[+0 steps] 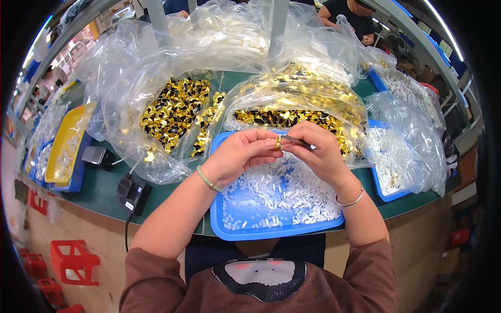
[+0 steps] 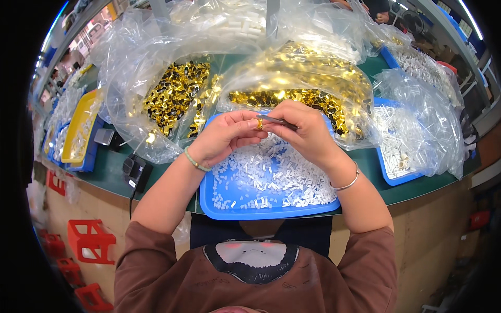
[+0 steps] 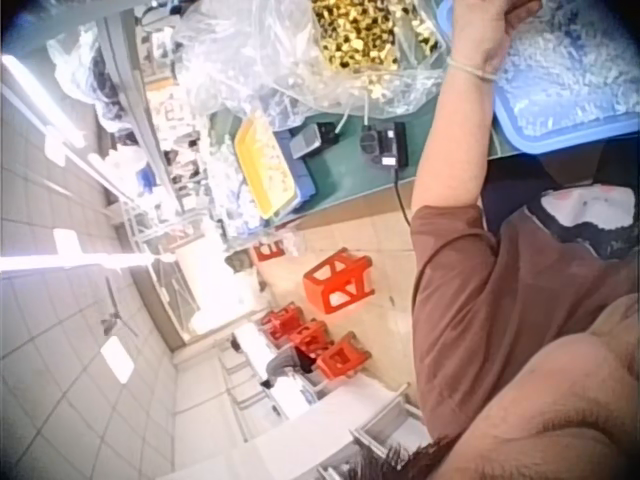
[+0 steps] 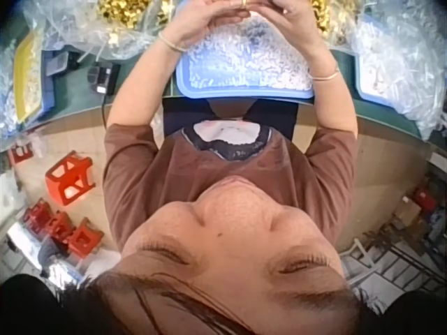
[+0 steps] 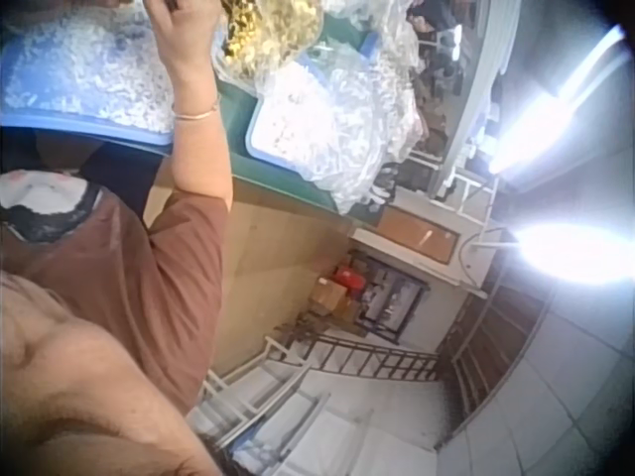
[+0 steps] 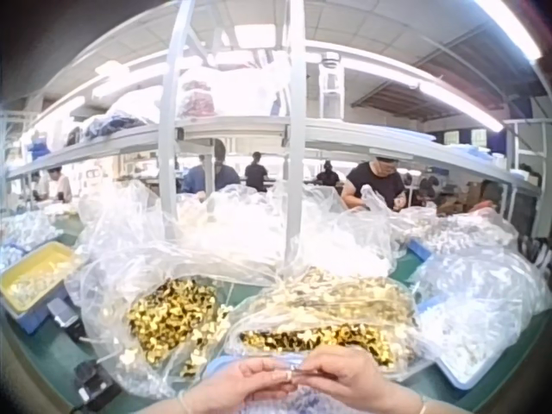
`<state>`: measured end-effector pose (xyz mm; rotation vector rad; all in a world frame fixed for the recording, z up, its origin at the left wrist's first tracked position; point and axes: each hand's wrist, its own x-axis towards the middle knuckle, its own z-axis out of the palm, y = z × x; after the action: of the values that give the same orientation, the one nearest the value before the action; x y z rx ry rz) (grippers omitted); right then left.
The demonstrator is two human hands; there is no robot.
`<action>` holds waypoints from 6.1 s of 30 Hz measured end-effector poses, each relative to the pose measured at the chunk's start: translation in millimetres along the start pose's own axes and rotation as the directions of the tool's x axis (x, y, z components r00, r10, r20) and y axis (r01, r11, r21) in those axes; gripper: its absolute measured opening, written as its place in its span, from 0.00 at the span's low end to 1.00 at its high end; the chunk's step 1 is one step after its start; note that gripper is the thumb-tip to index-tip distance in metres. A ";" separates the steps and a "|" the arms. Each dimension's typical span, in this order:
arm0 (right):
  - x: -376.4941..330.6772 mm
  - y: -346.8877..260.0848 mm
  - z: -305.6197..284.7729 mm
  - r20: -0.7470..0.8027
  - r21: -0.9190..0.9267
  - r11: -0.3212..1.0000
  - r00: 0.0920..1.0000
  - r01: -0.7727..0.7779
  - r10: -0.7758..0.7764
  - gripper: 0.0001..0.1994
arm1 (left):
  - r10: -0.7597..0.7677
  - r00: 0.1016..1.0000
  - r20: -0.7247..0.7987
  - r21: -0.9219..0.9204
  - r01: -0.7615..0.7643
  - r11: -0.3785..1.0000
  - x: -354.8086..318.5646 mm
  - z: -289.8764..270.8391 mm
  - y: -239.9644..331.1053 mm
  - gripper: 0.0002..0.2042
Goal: The person sits at a workbench and repeatedly picks up small white plastic pieces from a blue tray. They insert each piece into a small black and gold component, then place the assembled unit into a large plastic bag filled with similar items. The process is repetitive and involves fine motor manipulation of small parts.
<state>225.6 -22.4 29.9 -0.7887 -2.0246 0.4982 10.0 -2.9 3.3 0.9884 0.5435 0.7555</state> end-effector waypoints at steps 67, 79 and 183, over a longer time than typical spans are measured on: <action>-2.4 5.7 -1.7 0.239 0.167 0.948 0.944 -0.271 0.228 0.05 | -0.102 0.991 0.089 -0.060 0.108 0.992 -0.7 -4.3 0.1 0.15; 0.0 -6.1 -3.2 0.197 0.117 0.965 0.958 -0.234 0.208 0.06 | -0.094 0.992 0.089 -0.005 0.095 0.996 -2.2 -3.2 -0.5 0.14; -6.9 -2.9 18.1 -0.022 -0.285 0.919 0.961 -0.272 0.277 0.07 | 0.176 0.976 -0.130 0.361 -0.119 0.925 4.7 0.4 -10.6 0.14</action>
<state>212.2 -30.1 18.0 -1.2611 -2.0394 0.3725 16.6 -3.0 -6.2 1.3197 0.7685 0.8969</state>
